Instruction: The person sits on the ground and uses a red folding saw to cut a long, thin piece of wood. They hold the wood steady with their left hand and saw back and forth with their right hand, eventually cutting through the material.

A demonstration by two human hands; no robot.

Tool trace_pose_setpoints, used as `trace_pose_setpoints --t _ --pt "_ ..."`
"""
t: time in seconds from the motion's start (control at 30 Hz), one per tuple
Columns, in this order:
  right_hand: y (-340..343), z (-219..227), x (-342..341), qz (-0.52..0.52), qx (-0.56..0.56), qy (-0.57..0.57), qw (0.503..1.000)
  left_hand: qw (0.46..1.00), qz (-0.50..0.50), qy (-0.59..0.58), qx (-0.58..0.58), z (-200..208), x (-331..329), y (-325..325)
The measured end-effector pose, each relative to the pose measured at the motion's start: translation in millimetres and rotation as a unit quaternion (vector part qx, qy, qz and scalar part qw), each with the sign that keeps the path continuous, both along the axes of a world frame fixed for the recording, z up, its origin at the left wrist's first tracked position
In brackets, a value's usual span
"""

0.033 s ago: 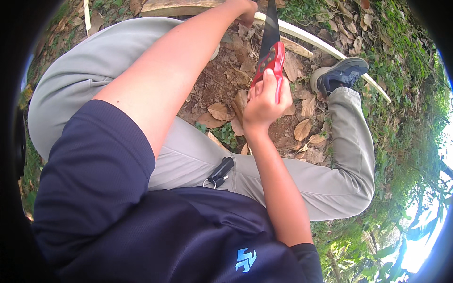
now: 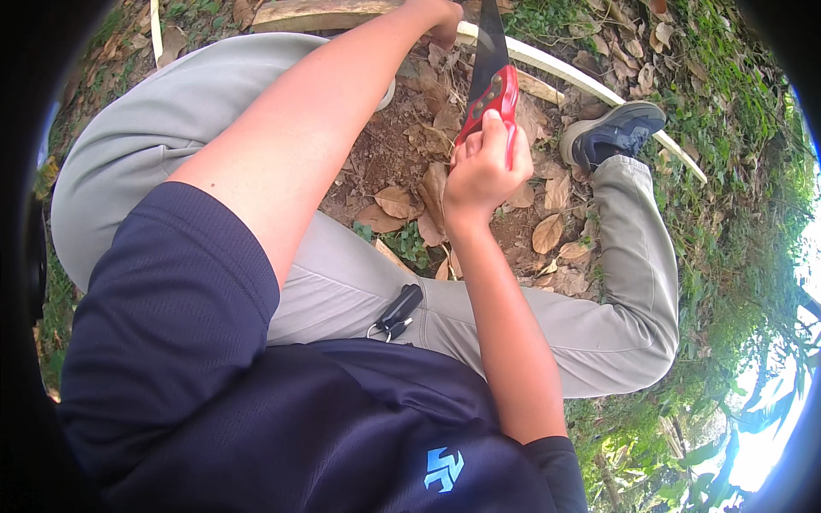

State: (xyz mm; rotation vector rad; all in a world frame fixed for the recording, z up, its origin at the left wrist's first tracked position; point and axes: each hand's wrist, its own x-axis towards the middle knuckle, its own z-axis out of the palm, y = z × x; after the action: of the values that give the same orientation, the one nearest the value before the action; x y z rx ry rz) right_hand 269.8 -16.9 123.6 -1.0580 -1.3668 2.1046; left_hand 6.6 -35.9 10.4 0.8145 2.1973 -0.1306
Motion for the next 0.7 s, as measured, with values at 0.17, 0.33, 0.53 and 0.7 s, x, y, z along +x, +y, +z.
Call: trace_pose_setpoints --t 0.17,0.33,0.53,0.7 --pt "4 13 3 0.061 0.030 -0.024 0.997 1.000 0.015 0.026 -0.002 -9 -2 -4" --pt "-5 7 46 0.046 0.046 -0.011 0.998 0.999 0.017 0.029 0.017 4 3 2" --pt "19 13 -22 0.050 0.027 -0.045 0.997 0.999 -0.004 0.033 0.019 2 6 0" --pt "8 34 27 0.057 0.024 -0.046 0.997 0.999 0.018 0.042 0.025 -6 1 -8"
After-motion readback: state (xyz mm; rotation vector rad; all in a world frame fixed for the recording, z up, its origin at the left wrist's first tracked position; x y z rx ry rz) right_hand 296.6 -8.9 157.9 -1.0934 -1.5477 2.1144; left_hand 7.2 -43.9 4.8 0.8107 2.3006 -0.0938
